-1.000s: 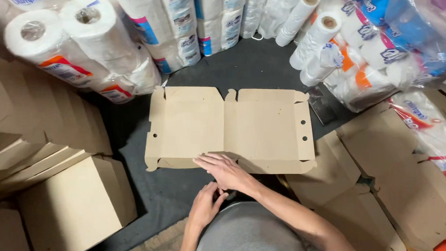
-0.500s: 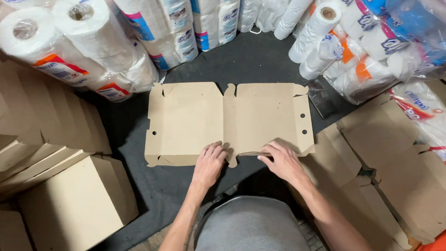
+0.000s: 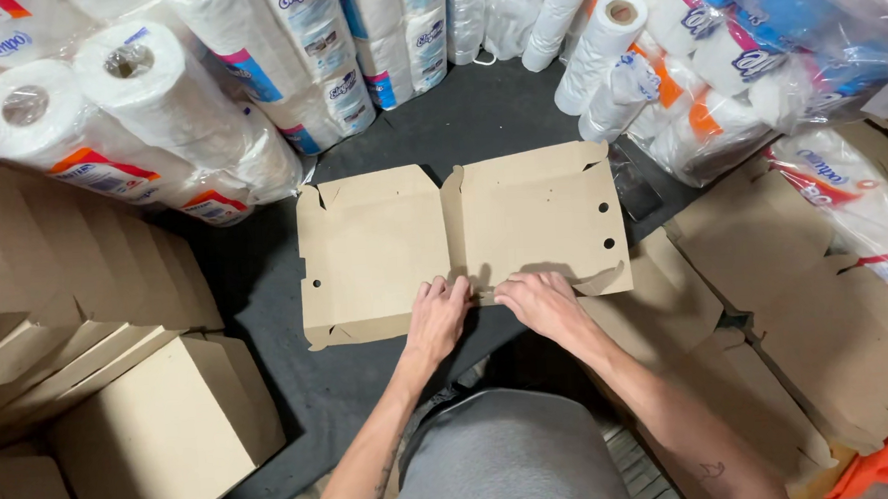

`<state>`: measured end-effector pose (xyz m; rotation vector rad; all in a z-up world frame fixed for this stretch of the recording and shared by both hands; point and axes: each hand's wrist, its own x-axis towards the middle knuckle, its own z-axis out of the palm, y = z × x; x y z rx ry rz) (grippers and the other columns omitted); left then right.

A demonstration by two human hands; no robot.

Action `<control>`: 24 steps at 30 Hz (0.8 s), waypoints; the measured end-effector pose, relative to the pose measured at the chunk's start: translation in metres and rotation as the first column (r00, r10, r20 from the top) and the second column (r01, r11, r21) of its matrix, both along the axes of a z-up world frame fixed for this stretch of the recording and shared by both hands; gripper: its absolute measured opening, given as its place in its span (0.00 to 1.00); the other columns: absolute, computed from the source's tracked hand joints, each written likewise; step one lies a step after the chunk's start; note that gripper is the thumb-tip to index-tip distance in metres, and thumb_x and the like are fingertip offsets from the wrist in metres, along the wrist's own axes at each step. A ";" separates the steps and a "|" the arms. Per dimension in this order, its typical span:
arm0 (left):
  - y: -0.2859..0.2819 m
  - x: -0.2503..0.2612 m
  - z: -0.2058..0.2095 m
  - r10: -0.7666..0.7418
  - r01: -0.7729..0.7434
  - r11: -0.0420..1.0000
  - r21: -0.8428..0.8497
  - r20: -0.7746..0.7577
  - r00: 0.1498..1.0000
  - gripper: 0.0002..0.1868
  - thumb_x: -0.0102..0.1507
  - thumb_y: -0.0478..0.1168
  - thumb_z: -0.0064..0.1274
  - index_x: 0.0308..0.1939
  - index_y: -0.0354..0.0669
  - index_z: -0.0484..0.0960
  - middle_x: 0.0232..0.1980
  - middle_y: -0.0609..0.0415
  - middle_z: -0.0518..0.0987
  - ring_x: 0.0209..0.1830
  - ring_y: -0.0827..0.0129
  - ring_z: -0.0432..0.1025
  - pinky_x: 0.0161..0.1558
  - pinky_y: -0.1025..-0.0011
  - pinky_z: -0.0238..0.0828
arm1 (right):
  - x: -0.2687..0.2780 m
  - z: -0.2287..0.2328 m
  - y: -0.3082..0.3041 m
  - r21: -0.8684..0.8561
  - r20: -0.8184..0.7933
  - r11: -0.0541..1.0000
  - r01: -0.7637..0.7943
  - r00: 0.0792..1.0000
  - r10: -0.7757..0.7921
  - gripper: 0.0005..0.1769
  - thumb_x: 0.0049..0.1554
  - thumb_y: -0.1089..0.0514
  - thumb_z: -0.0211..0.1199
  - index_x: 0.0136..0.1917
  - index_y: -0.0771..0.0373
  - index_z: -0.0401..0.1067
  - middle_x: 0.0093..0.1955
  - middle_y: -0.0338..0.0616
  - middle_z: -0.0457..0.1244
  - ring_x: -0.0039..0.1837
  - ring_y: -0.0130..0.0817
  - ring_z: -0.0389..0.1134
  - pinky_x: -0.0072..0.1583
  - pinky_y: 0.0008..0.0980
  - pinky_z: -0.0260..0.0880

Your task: The person folds cardboard boxes by hand on a dark table, repeating the process with multiple boxes and placing the finished ones into a stack.

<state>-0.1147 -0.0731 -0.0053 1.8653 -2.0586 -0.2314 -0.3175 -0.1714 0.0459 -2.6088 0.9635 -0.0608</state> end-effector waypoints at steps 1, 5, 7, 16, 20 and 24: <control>-0.002 -0.003 -0.001 0.004 -0.004 1.000 0.004 0.009 1.000 0.11 0.65 0.44 0.55 0.43 0.55 0.66 0.29 0.57 0.78 0.41 0.63 0.68 0.47 0.67 0.63 | 0.002 -0.006 -0.002 -0.040 0.005 0.998 -0.044 0.999 0.044 0.14 0.63 0.42 0.54 0.42 0.46 0.75 0.36 0.34 0.66 0.42 0.47 0.74 0.43 0.47 0.74; 0.003 -0.001 0.005 0.074 -0.073 0.997 0.034 -0.016 0.997 0.12 0.65 0.45 0.56 0.44 0.54 0.66 0.30 0.57 0.78 0.40 0.63 0.68 0.46 0.67 0.62 | 0.014 0.006 -0.007 -0.046 -0.096 0.992 -0.120 0.989 0.115 0.11 0.62 0.48 0.56 0.42 0.47 0.76 0.36 0.34 0.66 0.42 0.46 0.75 0.43 0.46 0.74; 0.011 0.003 0.015 0.122 -0.104 0.987 0.123 -0.154 0.980 0.13 0.65 0.46 0.57 0.45 0.57 0.68 0.35 0.62 0.78 0.43 0.67 0.69 0.49 0.69 0.64 | 0.016 -0.004 -0.013 -0.113 -0.203 0.976 -0.188 0.966 0.163 0.13 0.61 0.51 0.56 0.36 0.46 0.75 0.34 0.32 0.64 0.40 0.43 0.74 0.41 0.42 0.73; 0.078 0.048 0.038 0.287 -0.281 0.923 0.263 0.016 0.958 0.28 0.60 0.58 0.63 0.58 0.56 0.72 0.60 0.60 0.71 0.67 0.62 0.63 0.68 0.61 0.60 | 0.055 -0.037 -0.024 -0.410 -0.634 0.774 -0.483 0.761 0.139 0.12 0.52 0.65 0.61 0.33 0.47 0.74 0.29 0.30 0.62 0.33 0.33 0.66 0.34 0.39 0.58; 0.114 0.074 0.003 0.402 -0.387 0.890 0.241 -0.013 0.916 0.24 0.60 0.48 0.65 0.56 0.55 0.72 0.62 0.61 0.70 0.71 0.64 0.62 0.73 0.61 0.60 | 0.079 -0.040 0.008 -0.389 -0.695 0.715 -0.581 0.694 0.186 0.09 0.54 0.65 0.61 0.39 0.51 0.78 0.32 0.33 0.66 0.36 0.34 0.66 0.39 0.44 0.60; 0.137 0.085 -0.004 0.398 -0.398 0.917 0.031 -0.147 0.906 0.15 0.62 0.35 0.58 0.52 0.48 0.74 0.60 0.56 0.73 0.71 0.61 0.66 0.70 0.63 0.68 | 0.102 0.006 0.031 -0.143 -0.605 0.826 -0.546 0.708 0.363 0.31 0.52 0.59 0.70 0.68 0.61 0.65 0.54 0.53 0.65 0.55 0.54 0.67 0.50 0.50 0.65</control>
